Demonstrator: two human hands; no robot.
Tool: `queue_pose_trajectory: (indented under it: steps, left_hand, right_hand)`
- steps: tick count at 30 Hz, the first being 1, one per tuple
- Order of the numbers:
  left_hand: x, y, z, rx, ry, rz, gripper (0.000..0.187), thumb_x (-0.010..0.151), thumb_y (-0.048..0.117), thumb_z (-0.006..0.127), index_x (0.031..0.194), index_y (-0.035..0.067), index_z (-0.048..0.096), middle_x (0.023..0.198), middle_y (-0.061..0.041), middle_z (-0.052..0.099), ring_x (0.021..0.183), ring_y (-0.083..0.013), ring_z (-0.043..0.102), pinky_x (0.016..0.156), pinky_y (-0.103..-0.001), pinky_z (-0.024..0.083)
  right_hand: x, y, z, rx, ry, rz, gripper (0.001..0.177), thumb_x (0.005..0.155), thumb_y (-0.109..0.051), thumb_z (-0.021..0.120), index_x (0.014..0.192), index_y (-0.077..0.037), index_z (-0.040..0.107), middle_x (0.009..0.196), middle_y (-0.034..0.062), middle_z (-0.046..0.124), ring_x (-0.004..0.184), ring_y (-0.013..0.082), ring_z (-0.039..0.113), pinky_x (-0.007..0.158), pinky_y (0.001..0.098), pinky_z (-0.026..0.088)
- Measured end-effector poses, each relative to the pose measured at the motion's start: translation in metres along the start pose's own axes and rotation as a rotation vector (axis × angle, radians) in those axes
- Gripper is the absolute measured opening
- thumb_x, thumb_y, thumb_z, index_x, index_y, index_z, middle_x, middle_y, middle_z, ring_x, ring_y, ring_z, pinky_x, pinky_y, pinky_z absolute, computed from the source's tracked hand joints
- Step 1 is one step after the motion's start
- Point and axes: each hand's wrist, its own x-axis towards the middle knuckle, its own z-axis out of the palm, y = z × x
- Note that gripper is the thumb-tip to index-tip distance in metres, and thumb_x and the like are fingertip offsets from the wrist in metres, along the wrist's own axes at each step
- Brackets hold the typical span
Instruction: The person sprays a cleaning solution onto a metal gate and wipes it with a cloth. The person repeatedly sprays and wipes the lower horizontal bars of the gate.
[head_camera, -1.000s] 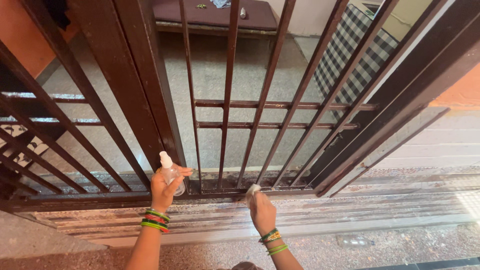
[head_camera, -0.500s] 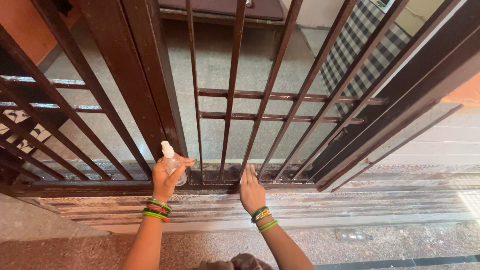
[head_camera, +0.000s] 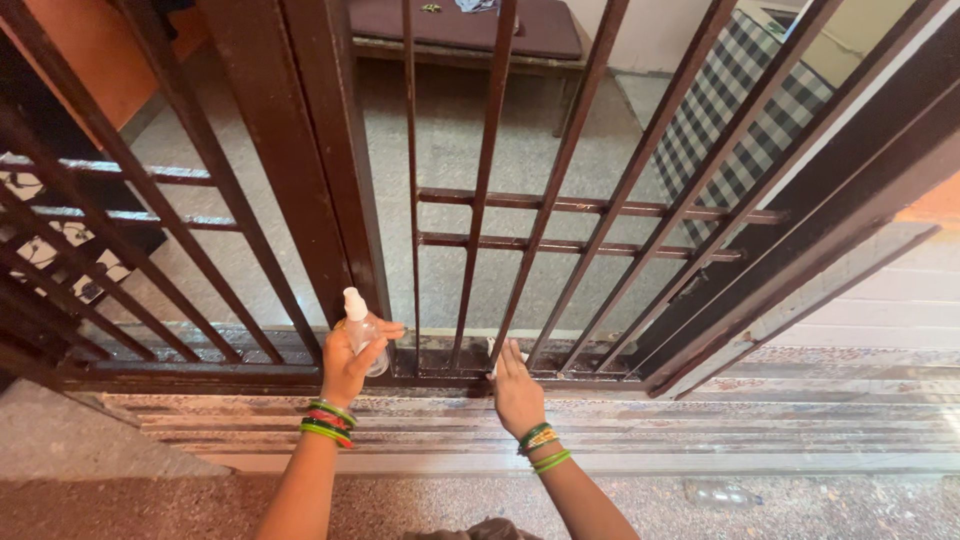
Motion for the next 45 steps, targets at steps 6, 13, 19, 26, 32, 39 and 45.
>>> queue_pose_trajectory:
  steps: [6,13,19,26,32,39,45]
  left_hand:
    - [-0.001,0.001,0.001,-0.029,-0.008,-0.008,0.029,0.090,0.013,0.070,0.109,-0.005,0.058,0.107,-0.023,0.074,0.100,-0.0304,0.076,0.093,-0.040,0.058]
    - [0.000,0.008,0.001,-0.010,-0.023,-0.026,0.026,0.091,0.013,0.068,0.107,-0.005,0.059,0.109,-0.023,0.075,0.101,-0.0285,0.076,0.094,-0.040,0.057]
    - [-0.001,0.010,0.003,-0.003,-0.023,-0.021,0.027,0.090,0.016,0.069,0.106,-0.005,0.061,0.109,-0.022,0.075,0.101,-0.0283,0.076,0.094,-0.039,0.057]
    - [0.000,0.010,-0.001,0.086,-0.034,0.008,0.027,0.092,0.017,0.068,0.105,-0.006,0.065,0.107,-0.021,0.077,0.101,-0.0274,0.077,0.094,-0.038,0.057]
    - [0.000,0.013,0.001,0.017,-0.028,-0.011,0.031,0.090,0.017,0.070,0.109,-0.006,0.061,0.107,-0.021,0.075,0.101,-0.0284,0.076,0.094,-0.039,0.057]
    - [0.001,0.009,-0.001,0.000,-0.039,0.002,0.031,0.090,0.017,0.070,0.108,-0.006,0.061,0.108,-0.023,0.075,0.101,-0.0302,0.076,0.094,-0.040,0.057]
    - [0.000,0.011,-0.003,0.063,-0.052,-0.005,0.031,0.091,0.019,0.069,0.110,-0.006,0.064,0.109,-0.020,0.076,0.103,-0.0283,0.077,0.094,-0.038,0.057]
  right_hand:
    - [-0.031,-0.017,-0.043,0.053,0.023,0.077,0.040,0.089,-0.011,0.058,0.129,-0.012,0.065,0.135,0.0101,0.060,0.128,0.0288,0.056,0.090,0.0354,0.056]
    - [-0.027,-0.048,-0.045,0.578,0.285,0.360,0.037,0.094,-0.001,0.052,0.125,-0.010,0.071,0.114,0.0156,0.076,0.102,0.0287,0.076,0.086,0.0380,0.060]
    - [-0.015,-0.051,-0.025,0.062,0.132,-0.222,0.057,0.087,0.006,0.047,0.143,-0.003,0.053,0.150,0.0147,0.053,0.136,0.0283,0.055,0.079,0.0341,0.058]
    - [0.009,-0.043,0.030,-0.146,-0.038,-0.119,0.062,0.088,0.003,0.047,0.149,0.003,0.039,0.160,0.0182,0.038,0.146,0.0302,0.040,0.080,0.0313,0.058]
    - [-0.007,-0.041,0.033,-0.169,-0.053,-0.107,0.053,0.093,-0.006,0.050,0.146,0.002,0.048,0.154,0.0193,0.047,0.143,0.0283,0.043,0.083,0.0338,0.057]
    - [0.012,-0.048,0.029,-0.152,-0.001,-0.125,0.045,0.090,-0.012,0.053,0.130,0.008,0.058,0.138,0.0206,0.060,0.131,0.0336,0.055,0.092,0.0372,0.054]
    - [0.008,-0.051,0.021,-0.073,-0.057,-0.067,0.034,0.089,-0.005,0.056,0.120,0.002,0.067,0.130,0.0198,0.067,0.124,0.0324,0.062,0.093,0.0380,0.055]
